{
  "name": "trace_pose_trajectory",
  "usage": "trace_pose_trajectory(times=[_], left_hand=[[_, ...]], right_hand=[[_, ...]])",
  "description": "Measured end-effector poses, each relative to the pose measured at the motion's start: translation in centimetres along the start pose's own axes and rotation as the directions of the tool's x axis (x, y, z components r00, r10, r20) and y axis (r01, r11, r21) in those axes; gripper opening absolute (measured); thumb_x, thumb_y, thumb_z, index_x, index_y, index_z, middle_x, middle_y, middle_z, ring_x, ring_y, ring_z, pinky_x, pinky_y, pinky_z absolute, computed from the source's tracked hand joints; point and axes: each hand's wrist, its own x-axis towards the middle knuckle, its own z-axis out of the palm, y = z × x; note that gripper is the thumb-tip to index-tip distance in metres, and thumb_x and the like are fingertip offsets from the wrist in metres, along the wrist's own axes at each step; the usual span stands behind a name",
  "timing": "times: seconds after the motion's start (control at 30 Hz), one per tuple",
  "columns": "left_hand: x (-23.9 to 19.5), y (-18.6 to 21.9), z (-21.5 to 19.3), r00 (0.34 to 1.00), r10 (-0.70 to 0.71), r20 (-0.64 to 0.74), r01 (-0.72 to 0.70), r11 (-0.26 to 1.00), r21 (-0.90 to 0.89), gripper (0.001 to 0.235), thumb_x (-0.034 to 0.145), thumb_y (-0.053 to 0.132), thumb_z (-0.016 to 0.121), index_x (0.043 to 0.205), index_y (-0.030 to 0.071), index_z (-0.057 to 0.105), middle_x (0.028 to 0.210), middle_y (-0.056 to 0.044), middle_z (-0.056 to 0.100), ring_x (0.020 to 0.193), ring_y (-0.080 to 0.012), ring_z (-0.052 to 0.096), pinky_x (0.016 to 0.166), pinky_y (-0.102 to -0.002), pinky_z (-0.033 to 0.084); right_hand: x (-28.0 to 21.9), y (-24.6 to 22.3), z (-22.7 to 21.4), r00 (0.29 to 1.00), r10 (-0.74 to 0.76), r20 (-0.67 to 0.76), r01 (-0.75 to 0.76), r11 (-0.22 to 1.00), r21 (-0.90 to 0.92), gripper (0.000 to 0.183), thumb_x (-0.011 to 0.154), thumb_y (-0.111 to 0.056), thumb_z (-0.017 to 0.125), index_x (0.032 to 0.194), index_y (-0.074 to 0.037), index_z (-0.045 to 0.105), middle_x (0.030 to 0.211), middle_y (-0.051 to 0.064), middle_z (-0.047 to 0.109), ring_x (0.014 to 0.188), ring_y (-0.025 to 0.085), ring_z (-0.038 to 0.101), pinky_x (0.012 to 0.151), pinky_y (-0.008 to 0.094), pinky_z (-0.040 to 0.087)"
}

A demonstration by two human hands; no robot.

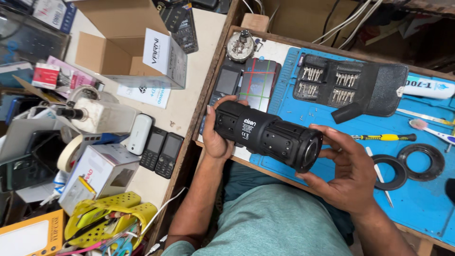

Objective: The person assembles a cylindrical electronic device by attaching a black foam cover and a circular ring to its body. They repeatedly fit and remove the cover, align it with the device, and secure it in place while handling the device with both hands.

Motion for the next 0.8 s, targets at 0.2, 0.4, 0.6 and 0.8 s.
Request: trace_pose_trajectory(times=[0.2, 0.4, 0.6, 0.8], left_hand=[[-0.1, 0.5, -0.3, 0.996, -0.087, -0.021, 0.085, 0.993, -0.083, 0.067, 0.112, 0.055, 0.034, 0.141, -0.003, 0.051, 0.126, -0.024, 0.067, 0.114, -0.0312, 0.069, 0.103, -0.044, 0.056], [-1.7, 2.5, 0.4, 0.98, -0.162, 0.119, 0.151, 0.984, 0.098, 0.074, 0.109, 0.056, 0.041, 0.155, -0.001, 0.037, 0.13, -0.018, 0.065, 0.109, -0.0284, 0.07, 0.087, -0.04, 0.062], [-1.8, 4.3, 1.4, 0.959, -0.227, 0.17, 0.128, 0.881, 0.455, 0.096, 0.092, 0.049, 0.067, 0.163, 0.005, 0.02, 0.125, -0.022, 0.063, 0.097, -0.0293, 0.071, 0.071, -0.037, 0.064], [-2.5, 5.6, 4.6, 0.964, -0.02, 0.264, -0.143, 0.8, 0.583, 0.111, 0.08, 0.034, 0.092, 0.163, 0.001, 0.026, 0.143, -0.021, 0.057, 0.125, -0.0253, 0.066, 0.105, -0.035, 0.059]], right_hand=[[0.9, -0.4, 0.9, 0.999, -0.036, -0.024, 0.036, 0.999, 0.002, 0.082, 0.077, -0.014, 0.087, 0.146, -0.001, 0.045, 0.142, 0.022, 0.058, 0.133, 0.028, 0.064, 0.096, 0.038, 0.061], [1.0, 1.0, -0.9, 0.985, 0.114, -0.132, -0.092, 0.982, 0.165, 0.089, 0.082, -0.017, 0.086, 0.155, 0.003, 0.039, 0.146, 0.019, 0.056, 0.127, 0.023, 0.065, 0.104, 0.036, 0.063], [-0.1, 3.4, -2.6, 0.951, 0.272, -0.147, -0.213, 0.921, 0.326, 0.087, 0.084, -0.014, 0.085, 0.157, 0.005, 0.04, 0.14, 0.018, 0.063, 0.116, 0.019, 0.069, 0.093, 0.028, 0.062], [-1.5, 5.2, -4.9, 0.924, 0.383, -0.027, -0.357, 0.883, 0.306, 0.092, 0.087, -0.01, 0.079, 0.163, 0.003, 0.03, 0.125, 0.016, 0.066, 0.1, 0.02, 0.07, 0.087, 0.031, 0.06]])
